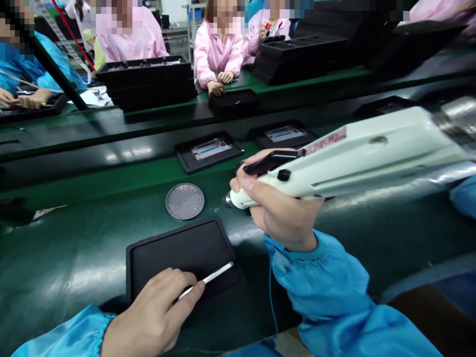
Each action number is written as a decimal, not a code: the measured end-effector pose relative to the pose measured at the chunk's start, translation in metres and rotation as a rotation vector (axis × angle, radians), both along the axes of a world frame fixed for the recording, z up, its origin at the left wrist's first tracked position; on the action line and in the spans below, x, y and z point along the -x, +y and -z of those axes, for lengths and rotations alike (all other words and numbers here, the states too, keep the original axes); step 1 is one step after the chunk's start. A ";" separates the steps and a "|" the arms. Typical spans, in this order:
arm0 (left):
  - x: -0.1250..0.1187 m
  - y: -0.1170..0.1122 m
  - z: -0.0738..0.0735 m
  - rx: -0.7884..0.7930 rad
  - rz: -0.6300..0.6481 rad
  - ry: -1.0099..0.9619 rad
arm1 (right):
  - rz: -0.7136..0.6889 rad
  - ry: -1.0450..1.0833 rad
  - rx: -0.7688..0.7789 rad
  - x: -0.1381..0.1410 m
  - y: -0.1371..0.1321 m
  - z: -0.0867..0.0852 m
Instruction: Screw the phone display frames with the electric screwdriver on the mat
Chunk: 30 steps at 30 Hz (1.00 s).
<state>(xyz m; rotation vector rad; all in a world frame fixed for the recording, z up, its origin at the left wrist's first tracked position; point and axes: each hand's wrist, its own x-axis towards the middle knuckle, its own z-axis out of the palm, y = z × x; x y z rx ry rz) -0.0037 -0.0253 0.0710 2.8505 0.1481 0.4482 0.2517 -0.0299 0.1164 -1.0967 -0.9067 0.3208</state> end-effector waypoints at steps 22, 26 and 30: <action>-0.005 -0.001 -0.004 -0.144 0.026 0.145 | -0.089 0.115 -0.050 0.006 0.007 -0.004; -0.008 0.000 -0.008 -0.123 0.042 0.193 | -0.087 0.097 -0.058 0.006 0.007 -0.002; -0.012 0.000 -0.010 -0.101 0.057 0.333 | -0.106 0.069 -0.066 0.004 0.007 0.002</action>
